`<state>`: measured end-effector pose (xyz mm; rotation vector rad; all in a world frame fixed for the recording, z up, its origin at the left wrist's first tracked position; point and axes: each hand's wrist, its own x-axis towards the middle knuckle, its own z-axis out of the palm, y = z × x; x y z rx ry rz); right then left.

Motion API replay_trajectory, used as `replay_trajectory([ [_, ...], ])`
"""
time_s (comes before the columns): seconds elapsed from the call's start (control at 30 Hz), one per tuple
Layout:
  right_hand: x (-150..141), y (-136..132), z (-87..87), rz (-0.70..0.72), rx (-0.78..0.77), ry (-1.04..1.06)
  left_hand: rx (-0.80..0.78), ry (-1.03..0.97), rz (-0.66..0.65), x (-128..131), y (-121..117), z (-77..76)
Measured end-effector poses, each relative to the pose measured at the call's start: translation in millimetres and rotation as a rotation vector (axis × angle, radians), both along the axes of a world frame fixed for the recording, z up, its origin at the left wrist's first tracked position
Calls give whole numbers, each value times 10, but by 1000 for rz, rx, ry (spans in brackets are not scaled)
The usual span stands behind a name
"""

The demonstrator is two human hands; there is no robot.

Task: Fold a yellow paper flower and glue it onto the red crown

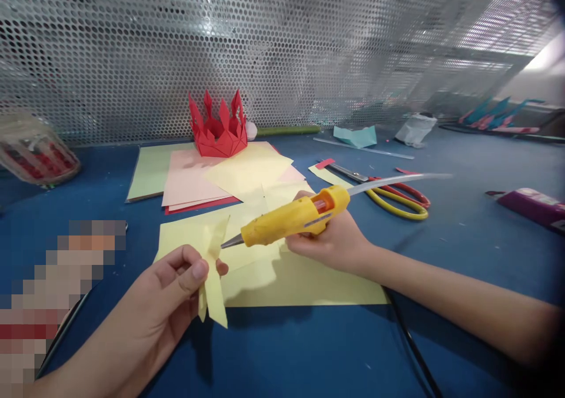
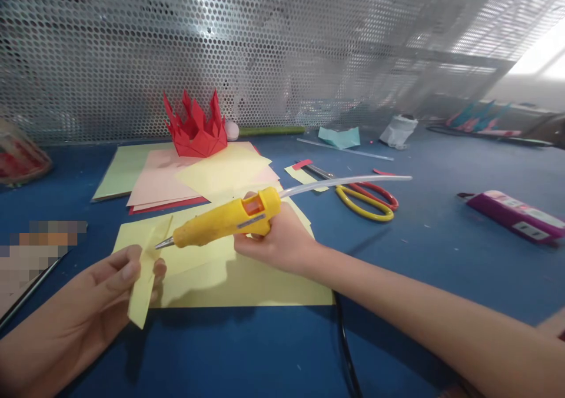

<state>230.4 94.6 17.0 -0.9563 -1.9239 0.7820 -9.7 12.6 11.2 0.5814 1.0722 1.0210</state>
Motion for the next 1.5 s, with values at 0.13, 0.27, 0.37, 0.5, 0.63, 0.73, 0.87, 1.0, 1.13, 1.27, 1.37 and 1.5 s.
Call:
replay_trajectory([
  [0.13,5,-27,-17,41,16,-50,-5,-20,-4,21,10,9],
  [0.27,4,-28,-33,62,21,-88,-10,-24,-27,26,21,21],
  [0.37,0,-15,-36,54,25,-98,-13,8,-20,18,30,14],
  [0.5,7,-1,-44,22,26,-104,-10,7,-8,18,25,10],
  [0.63,16,2,-54,-18,33,-106,-48,28,15,28,9,31],
  [0.73,17,12,-60,-39,41,-106,-36,9,10,30,15,32],
  [0.87,18,37,-69,-58,52,-105,-20,-11,-21,16,24,9],
  [1.0,19,35,-70,-52,65,-112,-27,-23,-6,7,21,3],
  [1.13,24,9,-70,-2,91,-130,-17,-34,-11,20,6,26],
  [1.27,33,-6,-89,46,118,-143,-19,-1,-5,38,4,42],
  [1.37,31,-6,-96,45,137,-142,-20,6,11,44,18,45],
  [1.5,11,8,-71,-22,168,-113,-29,10,-3,40,22,53],
])
